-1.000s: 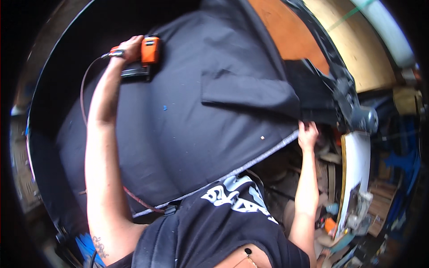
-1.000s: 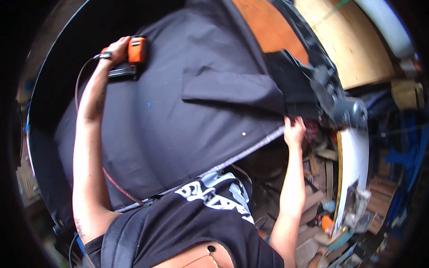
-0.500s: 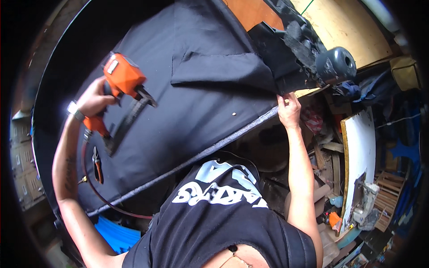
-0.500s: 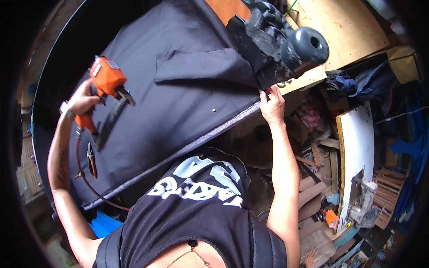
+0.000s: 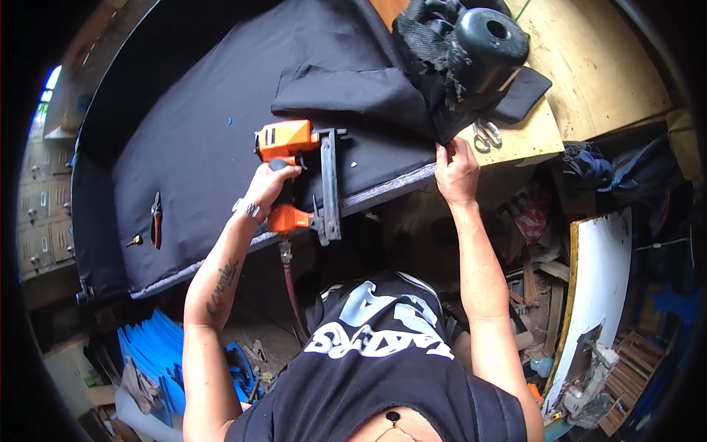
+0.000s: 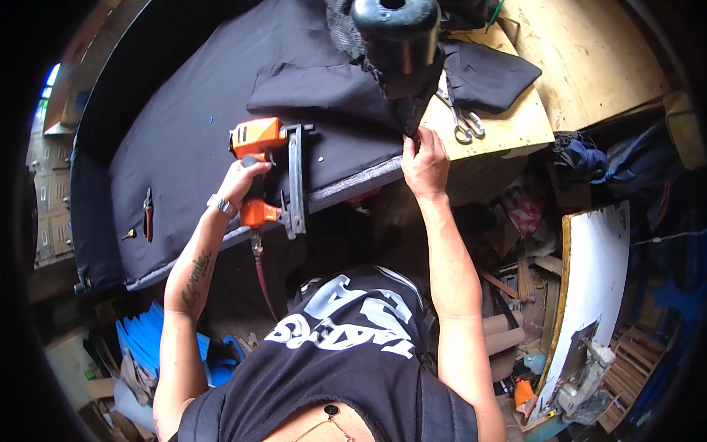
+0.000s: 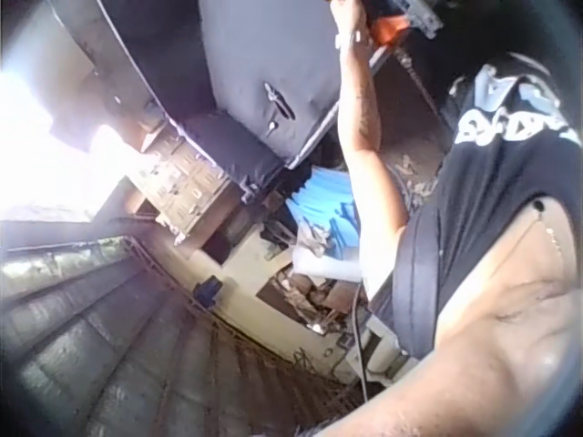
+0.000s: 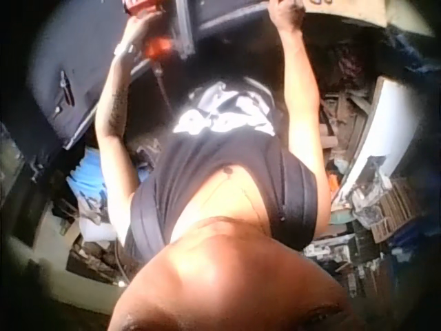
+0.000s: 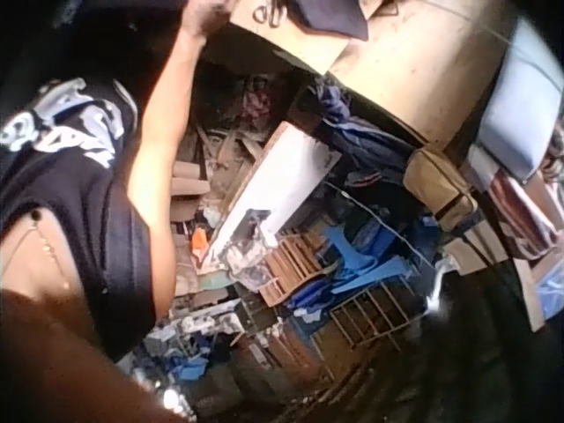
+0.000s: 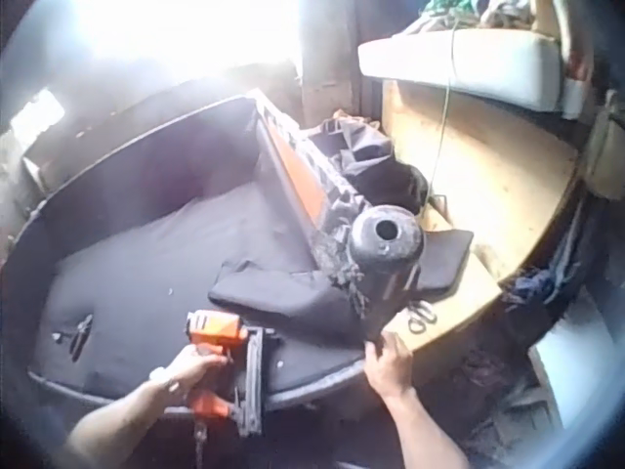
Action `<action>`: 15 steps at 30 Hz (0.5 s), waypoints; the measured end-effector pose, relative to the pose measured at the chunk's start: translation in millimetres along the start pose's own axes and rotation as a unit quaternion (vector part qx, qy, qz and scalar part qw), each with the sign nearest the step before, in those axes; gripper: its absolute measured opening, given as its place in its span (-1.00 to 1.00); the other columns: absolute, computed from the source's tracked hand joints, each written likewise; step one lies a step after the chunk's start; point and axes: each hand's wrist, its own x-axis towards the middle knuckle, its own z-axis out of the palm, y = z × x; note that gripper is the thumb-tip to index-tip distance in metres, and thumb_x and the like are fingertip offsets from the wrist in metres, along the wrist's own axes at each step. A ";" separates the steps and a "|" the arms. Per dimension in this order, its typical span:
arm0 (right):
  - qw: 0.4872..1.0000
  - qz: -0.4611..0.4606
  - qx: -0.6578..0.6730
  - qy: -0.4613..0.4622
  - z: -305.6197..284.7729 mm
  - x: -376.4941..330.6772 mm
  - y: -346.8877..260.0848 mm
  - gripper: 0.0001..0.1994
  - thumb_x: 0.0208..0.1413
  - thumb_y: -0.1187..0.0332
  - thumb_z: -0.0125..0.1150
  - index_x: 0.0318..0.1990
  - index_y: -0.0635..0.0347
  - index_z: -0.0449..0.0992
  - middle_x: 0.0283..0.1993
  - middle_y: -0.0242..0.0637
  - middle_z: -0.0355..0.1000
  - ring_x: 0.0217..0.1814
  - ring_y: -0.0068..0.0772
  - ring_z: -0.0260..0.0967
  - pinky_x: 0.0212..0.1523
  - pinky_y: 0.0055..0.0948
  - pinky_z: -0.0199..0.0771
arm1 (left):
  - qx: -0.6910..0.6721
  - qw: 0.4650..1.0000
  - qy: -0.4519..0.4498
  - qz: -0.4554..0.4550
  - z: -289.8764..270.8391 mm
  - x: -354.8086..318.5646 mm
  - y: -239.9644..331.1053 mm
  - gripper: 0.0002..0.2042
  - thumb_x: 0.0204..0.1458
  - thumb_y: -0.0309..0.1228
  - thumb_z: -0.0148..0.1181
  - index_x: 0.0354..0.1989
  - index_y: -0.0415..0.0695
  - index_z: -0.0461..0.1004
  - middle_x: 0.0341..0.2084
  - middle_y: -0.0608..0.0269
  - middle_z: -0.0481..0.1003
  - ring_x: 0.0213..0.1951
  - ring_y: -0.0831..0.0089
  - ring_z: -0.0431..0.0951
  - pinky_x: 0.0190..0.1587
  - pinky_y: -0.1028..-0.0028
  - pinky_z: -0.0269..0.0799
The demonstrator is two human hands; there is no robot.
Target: The person aligns fabric over a furniture frame, staples it into place using a pneumatic staple gun, and trims the excess fabric with scissors.
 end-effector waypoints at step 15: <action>0.999 -0.003 -0.036 0.000 5.0 1.7 -1.1 -0.84 -0.04 0.45 0.27 -0.38 0.29 0.41 -0.46 -0.16 0.42 -0.44 -0.13 0.41 -0.39 -0.31 0.41 | -0.345 0.935 0.082 0.029 40.6 29.6 8.3 -0.80 -0.04 -0.44 0.25 -0.26 -0.26 0.46 -0.40 0.22 0.50 -0.48 0.44 0.52 -0.55 0.42 0.54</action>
